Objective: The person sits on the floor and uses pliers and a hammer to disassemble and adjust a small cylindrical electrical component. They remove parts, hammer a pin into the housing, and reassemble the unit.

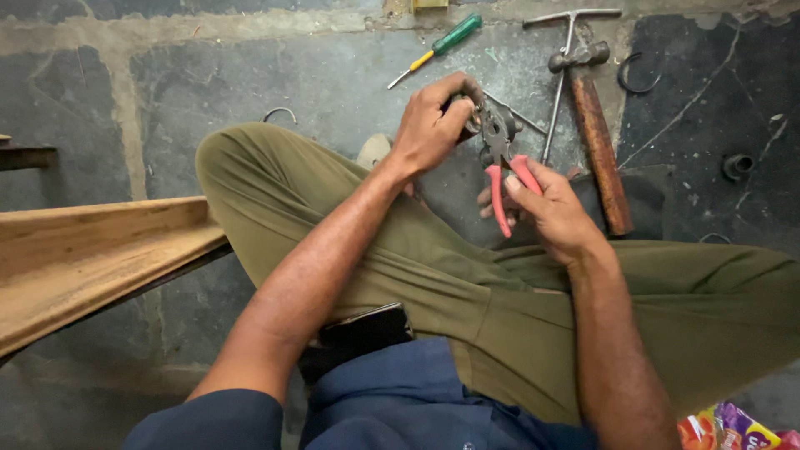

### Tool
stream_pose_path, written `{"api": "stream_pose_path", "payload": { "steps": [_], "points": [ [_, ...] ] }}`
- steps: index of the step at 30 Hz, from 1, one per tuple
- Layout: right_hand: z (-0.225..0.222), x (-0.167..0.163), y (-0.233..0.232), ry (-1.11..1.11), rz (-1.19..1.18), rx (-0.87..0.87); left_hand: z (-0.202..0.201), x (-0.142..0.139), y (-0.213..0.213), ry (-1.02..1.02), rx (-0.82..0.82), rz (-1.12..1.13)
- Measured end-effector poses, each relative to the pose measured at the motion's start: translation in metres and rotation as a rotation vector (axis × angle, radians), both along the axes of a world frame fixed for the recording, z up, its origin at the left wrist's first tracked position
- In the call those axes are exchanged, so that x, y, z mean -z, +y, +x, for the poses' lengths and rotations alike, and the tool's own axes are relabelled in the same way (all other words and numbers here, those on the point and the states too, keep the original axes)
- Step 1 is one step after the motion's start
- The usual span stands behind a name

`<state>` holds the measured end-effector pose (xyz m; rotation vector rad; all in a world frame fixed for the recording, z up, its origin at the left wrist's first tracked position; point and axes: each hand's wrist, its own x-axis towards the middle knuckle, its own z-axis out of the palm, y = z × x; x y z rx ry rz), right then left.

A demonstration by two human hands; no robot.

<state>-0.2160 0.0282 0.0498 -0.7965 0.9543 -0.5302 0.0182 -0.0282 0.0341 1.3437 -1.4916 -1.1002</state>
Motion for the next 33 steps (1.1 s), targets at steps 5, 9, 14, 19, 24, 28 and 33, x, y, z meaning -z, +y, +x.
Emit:
{"api": "stream_pose_path", "payload": {
  "steps": [5,9,14,19,24,28,33],
  "points": [
    [0.000,-0.006,0.000,0.028,0.032,-0.012,0.001,-0.005,0.002,-0.058,0.003,-0.050],
    [-0.004,-0.007,-0.001,0.031,0.076,-0.049,0.005,-0.009,0.003,-0.165,0.043,-0.142],
    [-0.014,-0.007,-0.002,0.087,0.127,-0.132,0.012,-0.015,0.005,-0.370,0.163,-0.254],
    [-0.018,-0.006,-0.004,0.113,0.154,-0.162,0.013,-0.015,0.006,-0.406,0.182,-0.261],
    [-0.017,-0.004,-0.005,0.066,0.139,-0.151,0.010,-0.011,0.006,-0.366,0.148,-0.270],
    [-0.017,-0.004,-0.004,0.040,0.146,-0.147,0.010,-0.009,0.007,-0.343,0.167,-0.277],
    [-0.011,-0.001,0.004,-0.009,0.170,-0.066,0.011,-0.007,0.007,-0.293,0.154,-0.259]
  ]
}}
